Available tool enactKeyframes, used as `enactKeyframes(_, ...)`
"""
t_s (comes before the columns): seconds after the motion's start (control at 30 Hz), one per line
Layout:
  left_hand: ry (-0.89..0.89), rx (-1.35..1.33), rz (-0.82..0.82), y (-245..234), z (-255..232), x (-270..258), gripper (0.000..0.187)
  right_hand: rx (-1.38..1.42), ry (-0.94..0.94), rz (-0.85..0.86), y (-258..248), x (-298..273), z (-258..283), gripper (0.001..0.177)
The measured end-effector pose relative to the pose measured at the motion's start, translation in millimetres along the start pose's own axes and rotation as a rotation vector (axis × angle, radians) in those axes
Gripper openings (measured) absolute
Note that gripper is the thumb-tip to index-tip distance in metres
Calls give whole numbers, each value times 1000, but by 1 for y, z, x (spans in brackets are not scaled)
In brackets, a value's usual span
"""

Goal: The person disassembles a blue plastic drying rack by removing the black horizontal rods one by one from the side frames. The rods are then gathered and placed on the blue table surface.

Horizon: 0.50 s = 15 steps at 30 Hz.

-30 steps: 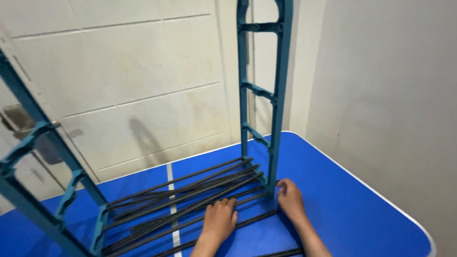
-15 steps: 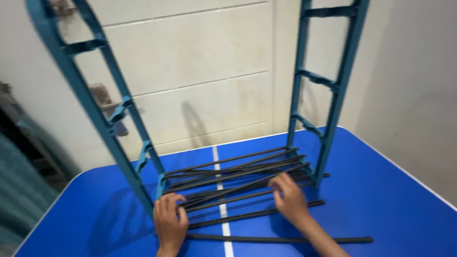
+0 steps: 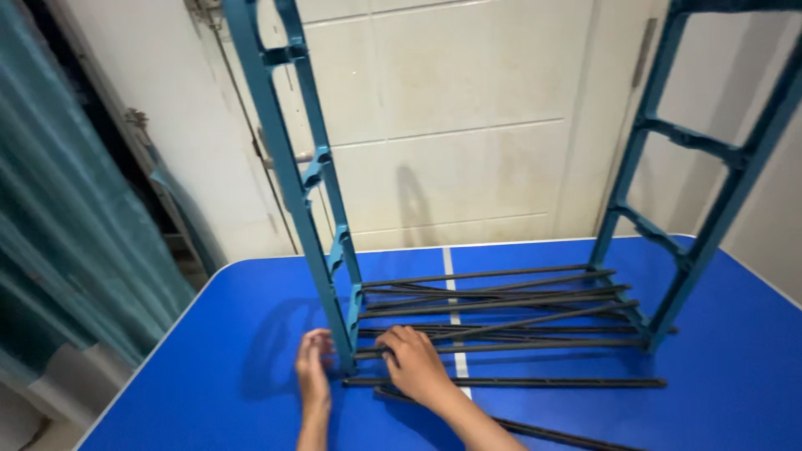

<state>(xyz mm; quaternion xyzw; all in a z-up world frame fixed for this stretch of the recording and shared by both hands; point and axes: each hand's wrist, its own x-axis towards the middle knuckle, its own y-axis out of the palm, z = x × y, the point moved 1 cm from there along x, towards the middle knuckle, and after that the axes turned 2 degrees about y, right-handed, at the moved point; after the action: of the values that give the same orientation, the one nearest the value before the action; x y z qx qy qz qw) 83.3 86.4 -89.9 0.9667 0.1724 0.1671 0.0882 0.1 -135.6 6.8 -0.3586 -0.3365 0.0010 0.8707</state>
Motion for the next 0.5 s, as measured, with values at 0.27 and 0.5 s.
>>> enactKeyframes(0.27, 30, 7, 125, 8, 15, -4, 35, -31, 56, 65, 50, 11, 9, 18)
enactKeyframes(0.5, 254, 185, 159, 21, -33, -19, 44, -124, -8, -18, 56, 7, 8, 15)
